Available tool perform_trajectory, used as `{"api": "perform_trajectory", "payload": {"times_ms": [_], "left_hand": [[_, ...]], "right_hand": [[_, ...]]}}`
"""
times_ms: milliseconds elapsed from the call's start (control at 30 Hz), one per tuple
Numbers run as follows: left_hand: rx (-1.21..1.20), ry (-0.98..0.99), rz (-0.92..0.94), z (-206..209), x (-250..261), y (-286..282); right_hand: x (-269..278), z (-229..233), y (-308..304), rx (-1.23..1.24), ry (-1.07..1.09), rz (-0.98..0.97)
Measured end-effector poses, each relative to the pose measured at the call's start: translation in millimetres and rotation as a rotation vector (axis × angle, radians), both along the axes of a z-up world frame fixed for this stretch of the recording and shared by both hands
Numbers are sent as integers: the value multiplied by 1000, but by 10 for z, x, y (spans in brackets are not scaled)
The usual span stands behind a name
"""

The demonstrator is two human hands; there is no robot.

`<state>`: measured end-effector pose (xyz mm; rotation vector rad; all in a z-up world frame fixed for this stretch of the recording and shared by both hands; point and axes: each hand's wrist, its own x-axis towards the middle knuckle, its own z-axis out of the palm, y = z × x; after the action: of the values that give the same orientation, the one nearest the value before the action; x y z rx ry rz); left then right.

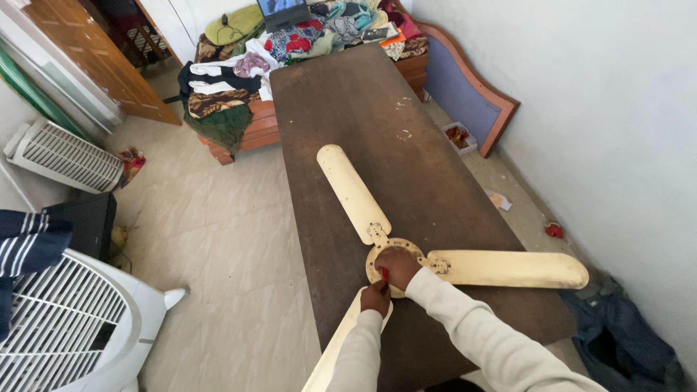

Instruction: The person uses a red-handled screwdriver to loosen and remove screws from the central hub of a ceiling fan. They detach two fan blades and place them on the table, then continue to remove screws from the remaining blade and hub area.

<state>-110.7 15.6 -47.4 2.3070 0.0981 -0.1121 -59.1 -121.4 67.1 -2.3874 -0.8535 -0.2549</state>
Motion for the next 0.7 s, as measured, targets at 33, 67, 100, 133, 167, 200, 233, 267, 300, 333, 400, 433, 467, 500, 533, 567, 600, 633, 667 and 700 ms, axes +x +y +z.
{"api": "perform_trajectory", "payload": {"times_ms": [33, 67, 100, 133, 167, 200, 233, 267, 300, 333, 400, 433, 467, 500, 533, 567, 600, 633, 667, 700], "left_hand": [[-35, -1, -2, -15, -28, -1], [-70, -2, -4, -29, -50, -4], [-106, -10, -2, -24, -38, -6], [-76, 29, 16, -17, -42, -15], [-47, 64, 37, -5, -23, -42], [-19, 99, 58, 9, 1, -67], [37, 108, 58, 28, 51, -87], [93, 117, 58, 45, 102, -97], [146, 136, 59, 33, 51, -131], [141, 150, 60, 22, -9, -161], [135, 159, 75, 74, 68, -158], [129, 148, 100, 79, 44, -172], [124, 136, 125, 78, -9, -188], [117, 121, 154, 87, -24, -211], [112, 124, 169, 98, -29, -235], [111, 129, 182, 109, -43, -243], [109, 135, 194, 121, -47, -258], [110, 139, 206, 136, -47, -260], [111, 143, 219, 149, -40, -260], [110, 150, 224, 153, -35, -270]], "right_hand": [[-11, -45, -22, 11, -13, 19], [-35, -90, -39, -4, 66, 3], [-32, -110, -42, -21, 138, -9], [-40, -123, -46, -37, 211, -21], [-41, -125, -56, -18, 184, -14], [-59, -125, -53, 2, 157, -8], [-50, -109, -52, 19, 128, 3], [-21, -81, -47, 72, 117, 59], [-78, -71, -55, 122, 116, 117], [-128, -49, -66, 171, 116, 174], [-78, 71, -46, 152, 198, 146], [-116, 113, -46, 140, 243, 129], [-163, 150, -42, 51, 243, 71], [-184, 189, -39, -40, 236, 16], [-185, 225, -43, -131, 228, -40], [-181, 246, -38, -172, 224, -23], [-172, 254, -38, -212, 220, -6], [-163, 248, -40, -247, 217, 2], [-143, 232, -43, -202, 158, 84], [-119, 201, -61, -158, 101, 158]]}}
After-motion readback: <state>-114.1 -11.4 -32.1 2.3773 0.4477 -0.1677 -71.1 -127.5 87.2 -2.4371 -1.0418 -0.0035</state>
